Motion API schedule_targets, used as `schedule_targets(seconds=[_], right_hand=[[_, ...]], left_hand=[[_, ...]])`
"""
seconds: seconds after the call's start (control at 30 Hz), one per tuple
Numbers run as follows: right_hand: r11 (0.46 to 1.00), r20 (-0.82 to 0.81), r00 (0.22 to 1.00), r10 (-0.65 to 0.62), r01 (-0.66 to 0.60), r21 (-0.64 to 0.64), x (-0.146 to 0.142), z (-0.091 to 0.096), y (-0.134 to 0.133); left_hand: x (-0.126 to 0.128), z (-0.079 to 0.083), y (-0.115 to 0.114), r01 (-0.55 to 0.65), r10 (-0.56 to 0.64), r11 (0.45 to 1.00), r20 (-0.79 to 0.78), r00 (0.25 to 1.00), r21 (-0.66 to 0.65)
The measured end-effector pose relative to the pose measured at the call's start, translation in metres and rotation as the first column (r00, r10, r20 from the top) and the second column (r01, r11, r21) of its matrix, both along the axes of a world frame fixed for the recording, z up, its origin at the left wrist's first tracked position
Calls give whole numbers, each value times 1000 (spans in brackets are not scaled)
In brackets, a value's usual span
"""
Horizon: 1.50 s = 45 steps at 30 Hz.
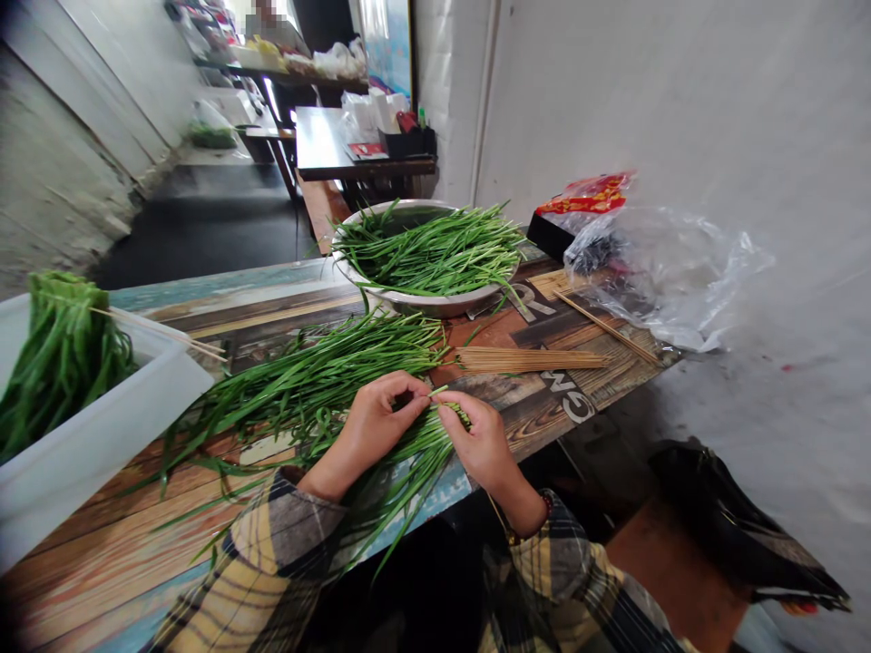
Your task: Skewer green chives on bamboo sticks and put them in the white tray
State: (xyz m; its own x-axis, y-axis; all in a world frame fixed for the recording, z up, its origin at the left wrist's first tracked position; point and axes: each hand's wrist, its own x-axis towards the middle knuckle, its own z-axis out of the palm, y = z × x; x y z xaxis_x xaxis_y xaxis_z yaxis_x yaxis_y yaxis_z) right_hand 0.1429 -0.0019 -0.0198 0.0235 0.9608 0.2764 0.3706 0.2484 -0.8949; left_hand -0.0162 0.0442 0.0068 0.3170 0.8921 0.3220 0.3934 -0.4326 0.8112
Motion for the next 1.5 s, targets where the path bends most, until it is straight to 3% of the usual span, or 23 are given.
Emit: schedule_targets(seconds=[0.63, 0.93, 1.07, 1.17, 1.3, 1.5], right_hand=[[1000, -9, 1000, 6, -6, -1, -1, 0, -1], [998, 65, 997, -31, 35, -54, -2, 0, 0], [994, 49, 997, -63, 68, -90, -2, -11, -3], [996, -14, 999, -36, 35, -77, -2, -26, 3], [993, -63, 994, -94, 89, -84, -3, -33, 5], [987, -68, 991, -117, 108, -117, 0, -39, 7]], left_hand=[[-1, 1, 0, 69, -70, 997, 42, 997, 21], [-3, 2, 0, 113, -113, 994, 63, 992, 11], [-4, 2, -8, 87, -87, 996, 26, 996, 11], [-5, -5, -7, 50, -50, 999, 19, 999, 0], [-6, -13, -5, 22, -22, 999, -8, 1000, -26], [-5, -16, -8, 104, -105, 993, -10, 994, -46]])
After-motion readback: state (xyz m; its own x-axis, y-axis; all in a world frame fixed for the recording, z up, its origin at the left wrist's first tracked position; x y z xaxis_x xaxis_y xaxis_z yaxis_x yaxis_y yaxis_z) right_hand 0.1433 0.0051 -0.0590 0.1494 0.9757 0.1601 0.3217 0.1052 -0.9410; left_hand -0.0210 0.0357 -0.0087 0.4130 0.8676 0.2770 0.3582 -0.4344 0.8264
